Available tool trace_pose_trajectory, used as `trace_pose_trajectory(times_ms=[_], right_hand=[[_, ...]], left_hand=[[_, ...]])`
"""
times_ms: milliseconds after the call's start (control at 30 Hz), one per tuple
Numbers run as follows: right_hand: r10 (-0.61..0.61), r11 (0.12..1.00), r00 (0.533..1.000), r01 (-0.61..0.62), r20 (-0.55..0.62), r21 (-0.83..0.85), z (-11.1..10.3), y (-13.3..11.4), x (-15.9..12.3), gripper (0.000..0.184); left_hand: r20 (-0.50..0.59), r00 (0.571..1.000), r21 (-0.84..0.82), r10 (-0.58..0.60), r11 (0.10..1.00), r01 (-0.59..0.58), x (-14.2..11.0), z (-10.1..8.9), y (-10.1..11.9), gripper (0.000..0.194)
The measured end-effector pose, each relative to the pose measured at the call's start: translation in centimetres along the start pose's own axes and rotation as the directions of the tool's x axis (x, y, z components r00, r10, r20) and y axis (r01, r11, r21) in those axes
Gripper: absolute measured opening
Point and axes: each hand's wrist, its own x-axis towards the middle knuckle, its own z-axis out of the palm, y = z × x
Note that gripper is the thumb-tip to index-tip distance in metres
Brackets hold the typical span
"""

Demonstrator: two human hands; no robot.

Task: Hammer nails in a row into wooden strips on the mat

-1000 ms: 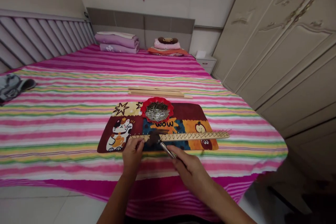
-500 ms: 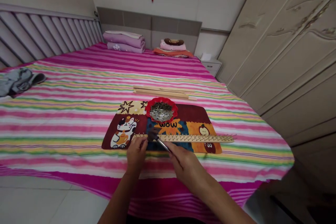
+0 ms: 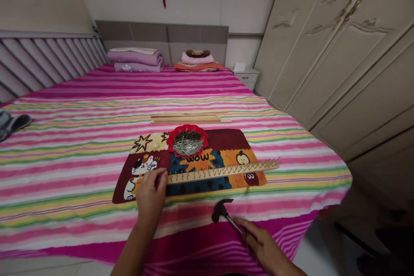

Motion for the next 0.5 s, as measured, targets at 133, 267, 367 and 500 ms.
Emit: trace_pose_trajectory(times_ms=[133, 267, 367, 500], right_hand=[[0.187, 0.974, 0.981, -0.180, -0.042, 0.134, 0.7, 2.2, 0.8, 0.059], [0.190, 0.961, 0.982, -0.185, -0.006, 0.204, 1.0, 2.6, 1.0, 0.058], [0.189, 0.952, 0.982, -0.185, 0.006, 0.242, 1.0, 2.3, 0.9, 0.059], [0.214, 0.941, 0.977, -0.209, 0.013, 0.267, 1.0, 1.7, 0.6, 0.062]], left_hand=[[0.136, 0.982, 0.137, 0.130, 0.979, -0.148, 5.0, 1.8, 1.8, 0.020], [0.387, 0.919, 0.389, 0.078, 0.889, -0.240, 8.5, 5.2, 2.5, 0.021], [0.511, 0.860, 0.503, -0.010, 0.815, -0.289, 9.8, 6.8, 2.6, 0.020], [0.535, 0.844, 0.525, -0.041, 0.799, -0.293, 10.8, 6.6, 2.8, 0.015]])
